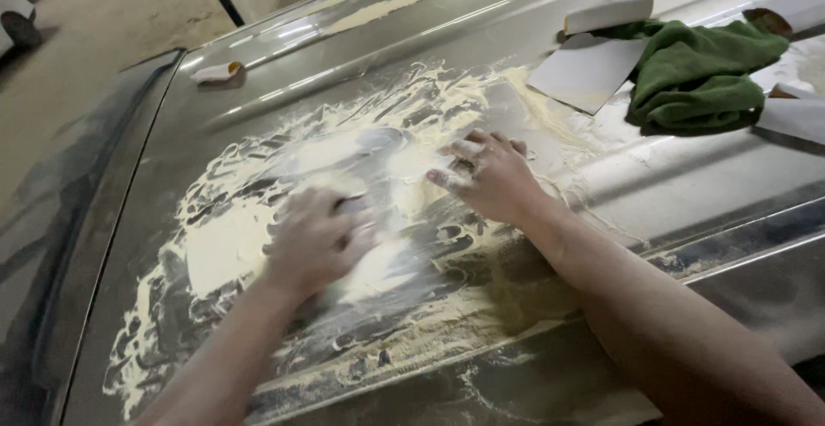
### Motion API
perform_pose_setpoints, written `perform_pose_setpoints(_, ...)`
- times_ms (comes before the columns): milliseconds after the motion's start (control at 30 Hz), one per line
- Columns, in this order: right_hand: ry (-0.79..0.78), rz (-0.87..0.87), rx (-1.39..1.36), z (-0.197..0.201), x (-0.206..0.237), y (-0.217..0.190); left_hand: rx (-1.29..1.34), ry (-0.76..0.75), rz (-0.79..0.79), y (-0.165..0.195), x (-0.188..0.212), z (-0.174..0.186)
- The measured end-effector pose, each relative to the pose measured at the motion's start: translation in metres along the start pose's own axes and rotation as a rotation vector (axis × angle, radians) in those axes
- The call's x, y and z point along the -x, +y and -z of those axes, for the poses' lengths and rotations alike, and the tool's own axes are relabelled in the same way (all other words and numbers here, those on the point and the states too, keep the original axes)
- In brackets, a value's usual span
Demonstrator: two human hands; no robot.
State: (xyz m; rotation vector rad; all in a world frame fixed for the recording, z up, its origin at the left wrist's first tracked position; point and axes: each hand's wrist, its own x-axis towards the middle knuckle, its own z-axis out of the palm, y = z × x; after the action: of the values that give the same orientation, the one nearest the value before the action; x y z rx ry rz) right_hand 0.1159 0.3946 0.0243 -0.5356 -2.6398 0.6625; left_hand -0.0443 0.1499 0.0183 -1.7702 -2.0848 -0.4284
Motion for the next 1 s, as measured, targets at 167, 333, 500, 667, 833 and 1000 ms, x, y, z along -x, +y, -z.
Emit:
perform_pose_setpoints(167,0.062,0.056,-0.003,0.0,0.005,0.004,0.004,-0.02,-0.063,0.03,-0.039,-0.027)
perform_pose_setpoints(333,0.029,-0.021,-0.002,0.011,0.013,0.012,0.111,0.013,-0.083,0.003,-0.013,-0.005)
perform_pose_setpoints(500,0.013,-0.039,-0.033,0.015,0.011,0.014,-0.057,-0.032,0.21,-0.03,0.038,0.024)
perform_pose_setpoints(667,-0.019,-0.01,-0.024,0.004,0.002,0.006,-0.043,-0.084,0.195,-0.02,0.029,0.017)
perform_pose_setpoints(833,0.039,0.039,0.039,-0.002,0.002,0.002,0.033,0.065,-0.045,0.027,-0.028,-0.016)
perform_pose_setpoints(1000,0.057,0.038,-0.01,0.006,0.005,0.006,0.041,-0.08,0.011,0.038,-0.049,-0.024)
